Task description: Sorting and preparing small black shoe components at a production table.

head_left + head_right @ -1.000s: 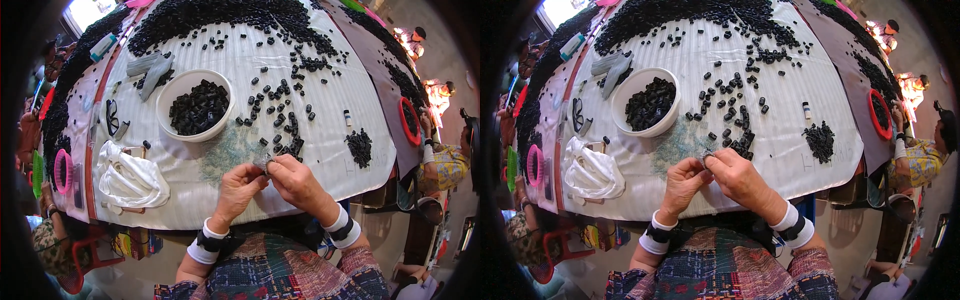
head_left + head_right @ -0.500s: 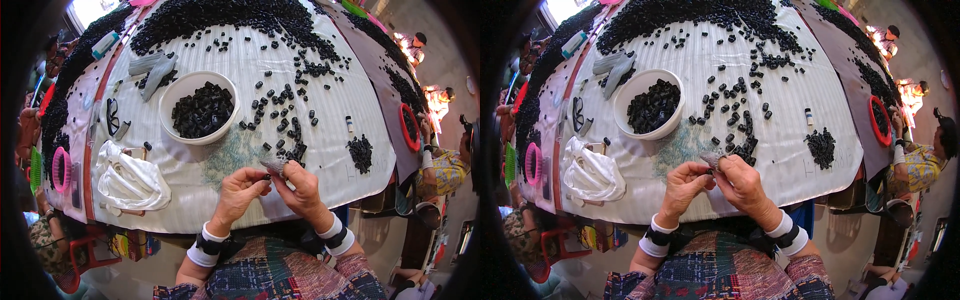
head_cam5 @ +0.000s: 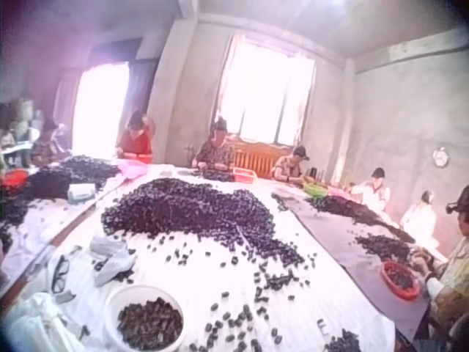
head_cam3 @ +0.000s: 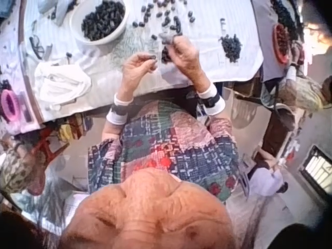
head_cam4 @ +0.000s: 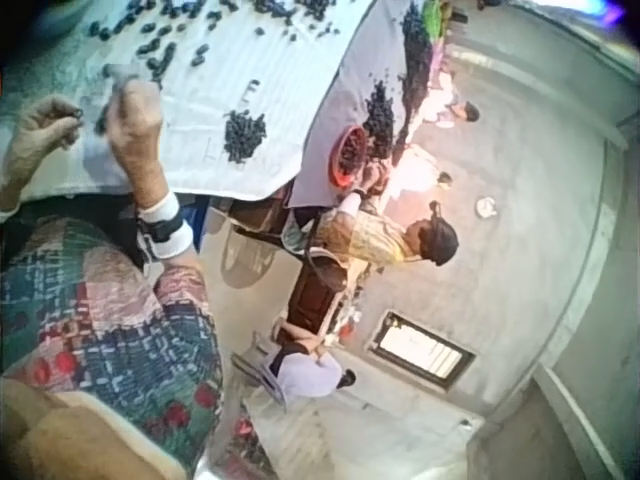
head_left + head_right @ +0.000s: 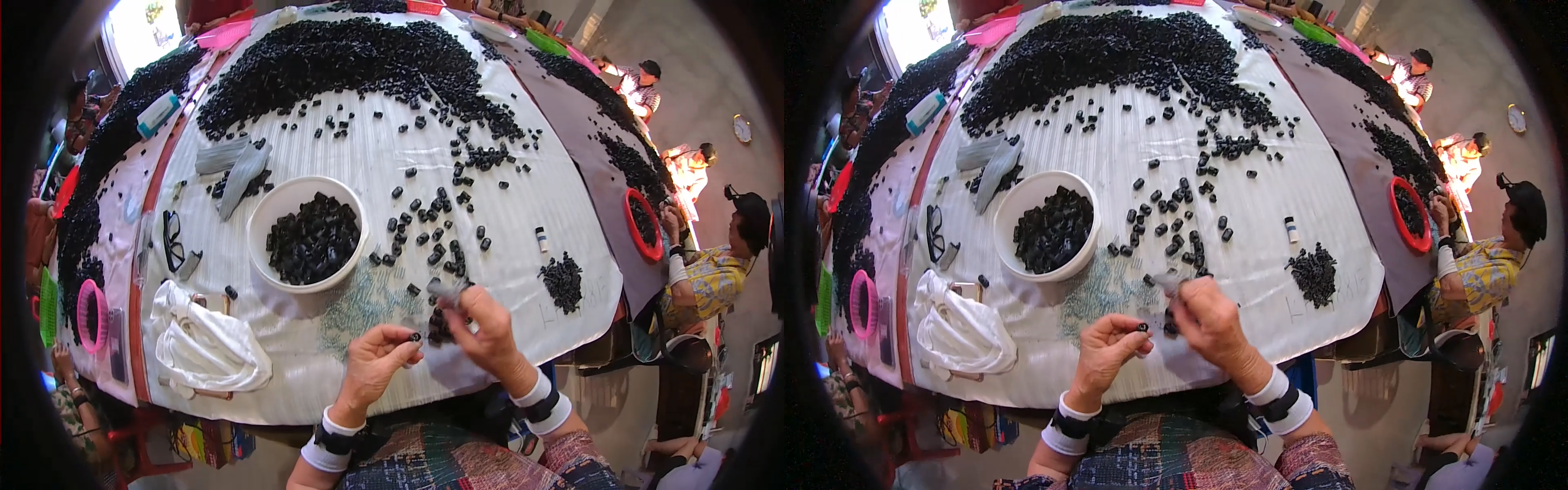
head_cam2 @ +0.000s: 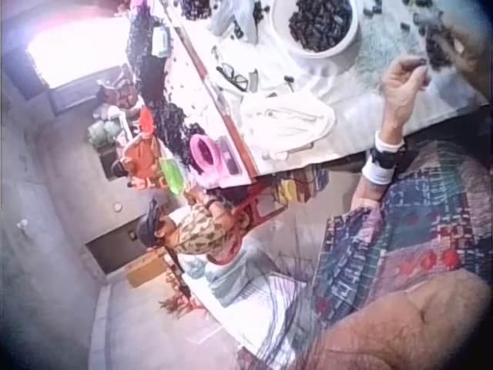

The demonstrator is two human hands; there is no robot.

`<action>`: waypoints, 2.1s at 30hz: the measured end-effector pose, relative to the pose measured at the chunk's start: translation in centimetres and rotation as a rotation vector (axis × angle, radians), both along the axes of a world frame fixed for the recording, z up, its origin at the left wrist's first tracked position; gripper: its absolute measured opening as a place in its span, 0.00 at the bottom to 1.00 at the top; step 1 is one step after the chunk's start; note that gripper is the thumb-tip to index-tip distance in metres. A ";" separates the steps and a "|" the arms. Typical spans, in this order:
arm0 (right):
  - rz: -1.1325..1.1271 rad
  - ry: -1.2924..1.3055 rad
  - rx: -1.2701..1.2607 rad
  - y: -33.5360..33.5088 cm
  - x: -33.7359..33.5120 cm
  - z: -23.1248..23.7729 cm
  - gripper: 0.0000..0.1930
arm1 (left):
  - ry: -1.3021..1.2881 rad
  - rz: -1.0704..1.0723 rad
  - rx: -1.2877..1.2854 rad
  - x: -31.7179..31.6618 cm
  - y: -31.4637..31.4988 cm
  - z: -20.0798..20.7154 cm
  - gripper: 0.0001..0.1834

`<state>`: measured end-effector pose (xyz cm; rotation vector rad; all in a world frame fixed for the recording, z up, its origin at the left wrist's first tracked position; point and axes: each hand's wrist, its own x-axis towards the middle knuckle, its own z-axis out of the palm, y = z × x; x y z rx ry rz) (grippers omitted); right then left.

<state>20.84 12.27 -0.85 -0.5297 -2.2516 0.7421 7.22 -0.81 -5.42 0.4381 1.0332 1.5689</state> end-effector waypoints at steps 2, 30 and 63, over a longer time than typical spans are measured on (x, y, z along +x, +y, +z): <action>-0.158 0.004 -0.075 2.1 -0.3 0.0 0.12 | 0.004 -0.003 0.008 0.0 0.0 -0.1 0.08; -0.104 -0.234 0.236 11.1 -4.9 -1.6 0.12 | -0.104 -0.027 0.041 0.0 -0.1 0.0 0.10; -0.046 0.149 -0.472 -3.9 -0.7 -1.9 0.16 | 0.069 -0.015 -0.006 0.2 0.3 0.3 0.10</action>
